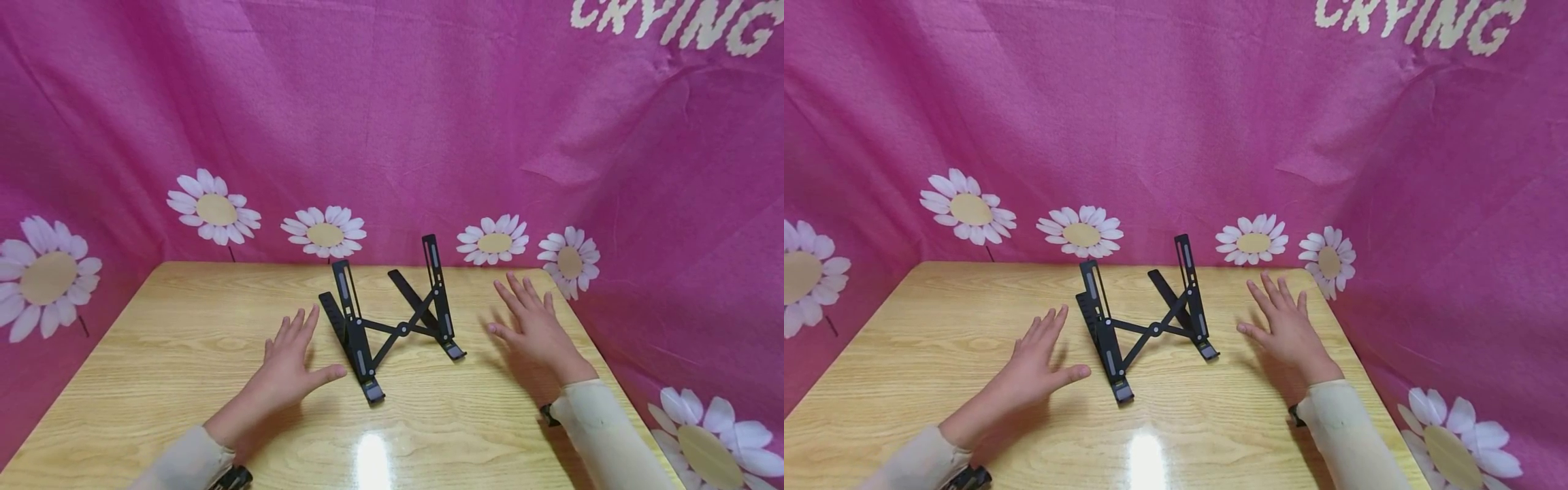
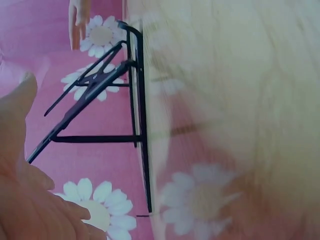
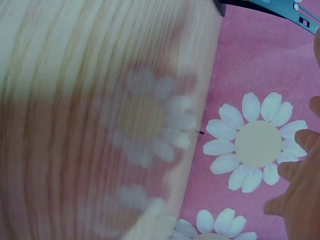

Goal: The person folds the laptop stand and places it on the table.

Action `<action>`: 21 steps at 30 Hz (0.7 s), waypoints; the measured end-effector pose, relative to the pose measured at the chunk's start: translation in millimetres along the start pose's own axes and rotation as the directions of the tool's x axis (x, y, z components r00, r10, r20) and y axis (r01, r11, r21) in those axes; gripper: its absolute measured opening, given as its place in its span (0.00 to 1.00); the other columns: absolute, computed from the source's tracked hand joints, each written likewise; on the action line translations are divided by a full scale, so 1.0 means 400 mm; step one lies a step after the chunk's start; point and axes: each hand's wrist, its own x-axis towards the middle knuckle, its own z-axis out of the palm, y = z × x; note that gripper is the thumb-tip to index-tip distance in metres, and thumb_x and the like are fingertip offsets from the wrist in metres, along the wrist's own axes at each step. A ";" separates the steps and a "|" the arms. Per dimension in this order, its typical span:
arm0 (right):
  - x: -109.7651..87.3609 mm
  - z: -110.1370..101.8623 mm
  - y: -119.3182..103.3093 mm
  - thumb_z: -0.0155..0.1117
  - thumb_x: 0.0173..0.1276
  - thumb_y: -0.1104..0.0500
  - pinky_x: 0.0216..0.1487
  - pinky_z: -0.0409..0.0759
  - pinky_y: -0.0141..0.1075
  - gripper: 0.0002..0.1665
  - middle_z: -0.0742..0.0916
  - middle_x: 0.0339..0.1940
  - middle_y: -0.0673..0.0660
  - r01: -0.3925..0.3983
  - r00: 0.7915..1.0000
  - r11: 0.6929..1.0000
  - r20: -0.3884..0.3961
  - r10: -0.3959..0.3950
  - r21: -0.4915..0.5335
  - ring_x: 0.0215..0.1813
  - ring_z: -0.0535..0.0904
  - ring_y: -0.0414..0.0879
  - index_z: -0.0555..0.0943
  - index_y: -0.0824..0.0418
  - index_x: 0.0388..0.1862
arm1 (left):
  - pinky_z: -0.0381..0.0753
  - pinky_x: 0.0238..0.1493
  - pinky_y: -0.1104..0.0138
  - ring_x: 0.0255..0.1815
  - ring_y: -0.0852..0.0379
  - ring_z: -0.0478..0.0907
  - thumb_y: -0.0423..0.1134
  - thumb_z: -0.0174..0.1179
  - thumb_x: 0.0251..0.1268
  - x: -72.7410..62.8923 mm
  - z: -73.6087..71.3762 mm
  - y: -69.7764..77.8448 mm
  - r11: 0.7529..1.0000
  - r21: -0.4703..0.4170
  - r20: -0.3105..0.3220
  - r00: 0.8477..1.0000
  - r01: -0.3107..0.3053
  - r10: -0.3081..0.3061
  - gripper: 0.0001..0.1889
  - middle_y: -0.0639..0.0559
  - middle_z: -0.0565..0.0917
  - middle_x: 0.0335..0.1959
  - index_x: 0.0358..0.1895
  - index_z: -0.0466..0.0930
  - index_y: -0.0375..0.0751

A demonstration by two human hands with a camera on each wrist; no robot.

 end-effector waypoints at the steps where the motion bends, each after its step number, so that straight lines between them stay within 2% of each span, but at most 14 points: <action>1: 0.001 0.001 -0.002 0.65 0.71 0.36 0.78 0.28 0.68 0.53 0.51 0.87 0.58 -0.003 1.000 1.000 0.004 0.003 0.021 0.85 0.38 0.63 0.51 0.45 0.86 | 0.43 0.70 0.23 0.82 0.27 0.38 0.79 0.62 0.51 -0.001 0.002 0.003 1.000 -0.010 0.000 1.000 -0.002 0.002 0.64 0.37 0.45 0.85 0.85 0.37 0.56; 4: 0.005 0.004 -0.004 0.65 0.72 0.37 0.80 0.30 0.65 0.51 0.51 0.87 0.56 -0.014 1.000 0.994 0.005 0.014 0.104 0.86 0.39 0.62 0.51 0.43 0.86 | 0.44 0.71 0.24 0.83 0.28 0.39 0.77 0.64 0.52 -0.004 0.008 0.010 0.999 -0.038 0.002 1.000 -0.001 0.001 0.64 0.37 0.44 0.85 0.85 0.37 0.55; 7: 0.009 0.008 -0.005 0.65 0.72 0.39 0.80 0.37 0.68 0.50 0.50 0.87 0.53 -0.038 0.999 0.978 0.013 0.036 0.205 0.85 0.41 0.62 0.50 0.40 0.85 | 0.46 0.74 0.28 0.83 0.30 0.39 0.76 0.65 0.52 -0.006 0.016 0.015 0.996 -0.092 0.015 1.000 0.022 -0.021 0.65 0.39 0.42 0.85 0.85 0.35 0.57; 12: 0.017 0.018 -0.009 0.66 0.73 0.42 0.73 0.55 0.73 0.50 0.52 0.87 0.55 -0.094 0.995 0.922 0.066 0.075 0.375 0.84 0.46 0.64 0.50 0.36 0.85 | 0.54 0.76 0.35 0.83 0.34 0.44 0.68 0.70 0.55 -0.006 0.028 0.022 0.979 -0.201 0.006 0.999 0.045 -0.045 0.63 0.38 0.44 0.85 0.85 0.37 0.54; 14: 0.020 0.022 -0.012 0.66 0.74 0.44 0.72 0.57 0.73 0.49 0.53 0.86 0.57 -0.113 0.993 0.893 0.084 0.085 0.435 0.84 0.47 0.64 0.50 0.36 0.85 | 0.56 0.77 0.37 0.83 0.36 0.48 0.63 0.72 0.57 -0.005 0.032 0.026 0.968 -0.247 -0.011 0.999 0.049 -0.053 0.61 0.39 0.47 0.84 0.85 0.39 0.52; 17: 0.026 0.026 -0.017 0.66 0.75 0.48 0.73 0.57 0.72 0.47 0.56 0.85 0.59 -0.132 0.991 0.864 0.095 0.098 0.486 0.83 0.50 0.65 0.52 0.39 0.85 | 0.60 0.76 0.39 0.81 0.36 0.55 0.58 0.73 0.59 -0.004 0.040 0.033 0.945 -0.320 -0.036 0.996 0.067 -0.082 0.58 0.39 0.52 0.83 0.85 0.43 0.49; 21: 0.039 0.031 -0.023 0.64 0.76 0.48 0.78 0.54 0.67 0.43 0.62 0.83 0.59 -0.147 0.989 0.841 0.108 0.105 0.521 0.81 0.57 0.64 0.56 0.45 0.84 | 0.67 0.74 0.42 0.77 0.36 0.63 0.53 0.73 0.62 0.001 0.050 0.045 0.885 -0.453 -0.042 0.989 0.107 -0.141 0.52 0.40 0.60 0.80 0.82 0.51 0.46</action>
